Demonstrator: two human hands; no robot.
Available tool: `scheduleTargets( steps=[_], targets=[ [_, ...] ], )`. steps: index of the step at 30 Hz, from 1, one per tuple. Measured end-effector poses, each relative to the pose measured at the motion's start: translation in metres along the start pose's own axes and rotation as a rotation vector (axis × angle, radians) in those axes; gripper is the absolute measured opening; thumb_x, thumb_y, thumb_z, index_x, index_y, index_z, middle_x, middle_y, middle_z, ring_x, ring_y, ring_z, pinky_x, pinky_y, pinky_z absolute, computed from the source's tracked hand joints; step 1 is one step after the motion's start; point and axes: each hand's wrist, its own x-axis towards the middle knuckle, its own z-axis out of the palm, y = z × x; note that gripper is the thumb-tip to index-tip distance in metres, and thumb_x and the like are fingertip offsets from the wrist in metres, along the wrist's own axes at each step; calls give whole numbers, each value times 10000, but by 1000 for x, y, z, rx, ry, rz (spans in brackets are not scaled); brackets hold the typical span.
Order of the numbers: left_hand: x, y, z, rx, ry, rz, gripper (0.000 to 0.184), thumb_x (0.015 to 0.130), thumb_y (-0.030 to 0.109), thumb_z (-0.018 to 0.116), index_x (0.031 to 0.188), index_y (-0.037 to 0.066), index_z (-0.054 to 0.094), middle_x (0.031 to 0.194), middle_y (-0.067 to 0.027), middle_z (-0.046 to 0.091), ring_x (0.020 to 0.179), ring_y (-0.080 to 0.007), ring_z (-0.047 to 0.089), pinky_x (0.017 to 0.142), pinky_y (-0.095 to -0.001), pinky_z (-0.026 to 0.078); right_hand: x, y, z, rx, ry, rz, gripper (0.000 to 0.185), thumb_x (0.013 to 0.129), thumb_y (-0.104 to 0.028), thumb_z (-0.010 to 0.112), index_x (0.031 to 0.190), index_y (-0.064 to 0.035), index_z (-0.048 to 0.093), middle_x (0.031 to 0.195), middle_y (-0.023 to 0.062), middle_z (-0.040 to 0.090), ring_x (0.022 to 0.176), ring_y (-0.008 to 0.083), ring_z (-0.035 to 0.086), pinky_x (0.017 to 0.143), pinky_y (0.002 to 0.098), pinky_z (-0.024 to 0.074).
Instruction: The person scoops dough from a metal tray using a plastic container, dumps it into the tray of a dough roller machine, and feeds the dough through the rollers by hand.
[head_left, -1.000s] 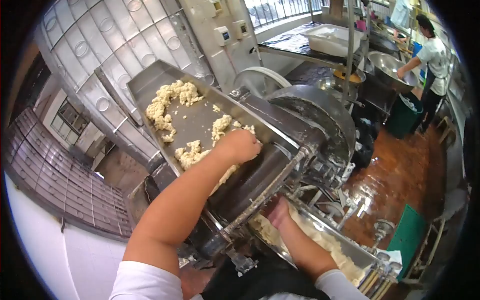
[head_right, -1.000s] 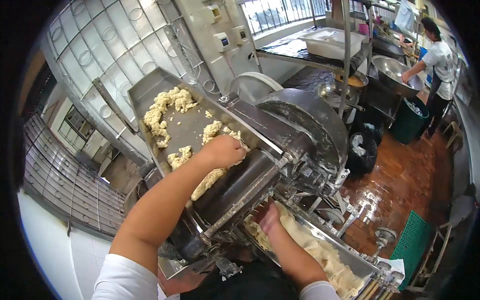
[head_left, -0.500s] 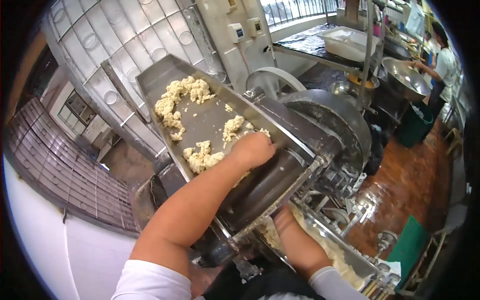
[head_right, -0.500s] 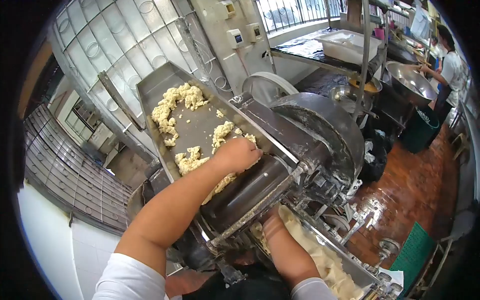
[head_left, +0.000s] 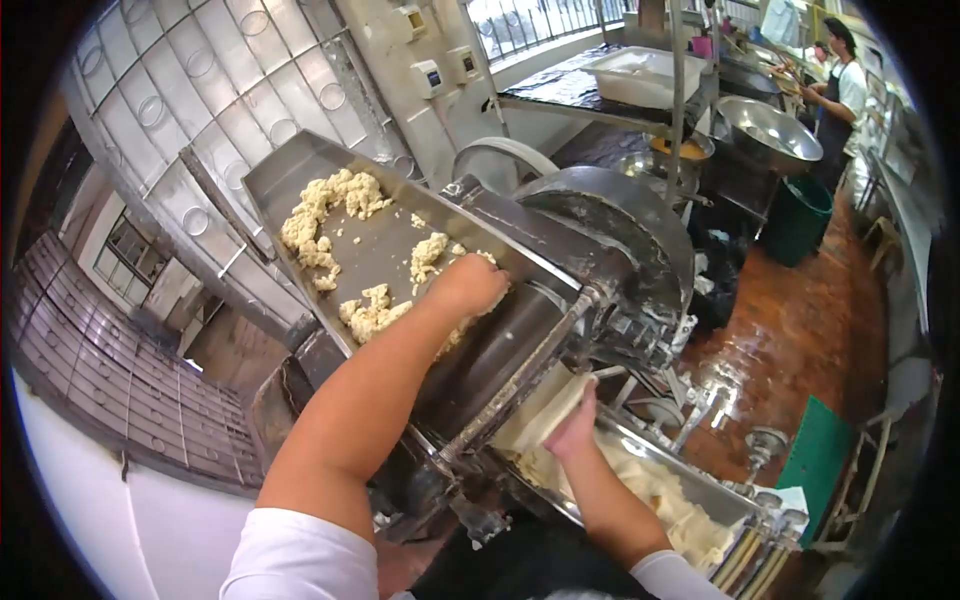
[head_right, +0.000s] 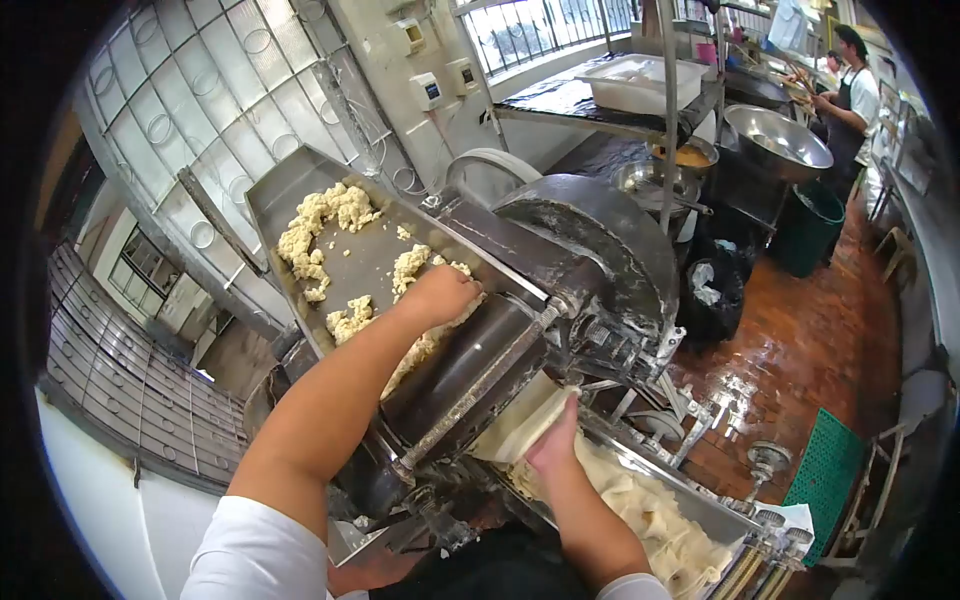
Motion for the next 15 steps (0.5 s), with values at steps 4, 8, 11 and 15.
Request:
scheduleTargets(
  steps=[4,8,11,15],
  targets=[
    [22,-20,18,97,-14,37,383,849,312,515,888,-31,681,926,-270,642,898,-434,615,851,-456,479,-9,-12,-50,-248,223,70,394,889,-133,600,1252,-13,502,1150,156,596,1054,336,584,921,478,480],
    [15,-2,10,141,-47,-99,389,838,309,513,955,-21,683,1035,-268,635,995,-414,610,895,-446,467,-47,-24,-81,-387,227,-54,434,898,-116,543,1300,17,449,1193,175,577,1111,353,557,955,508,457],
    [2,7,7,137,-8,-101,406,844,316,510,995,-22,675,1083,-269,624,1023,-407,603,904,-443,464,-91,-33,-71,-509,313,-158,429,882,-83,563,1284,30,462,1194,178,580,1104,346,569,938,498,474],
    [-8,11,4,125,-51,-158,427,858,329,526,1071,-16,659,1165,-236,607,1091,-381,585,949,-432,450,-126,-53,-94,-466,323,-182,391,878,-52,591,1240,60,496,1165,169,605,1042,300,614,897,421,511]
  ],
)
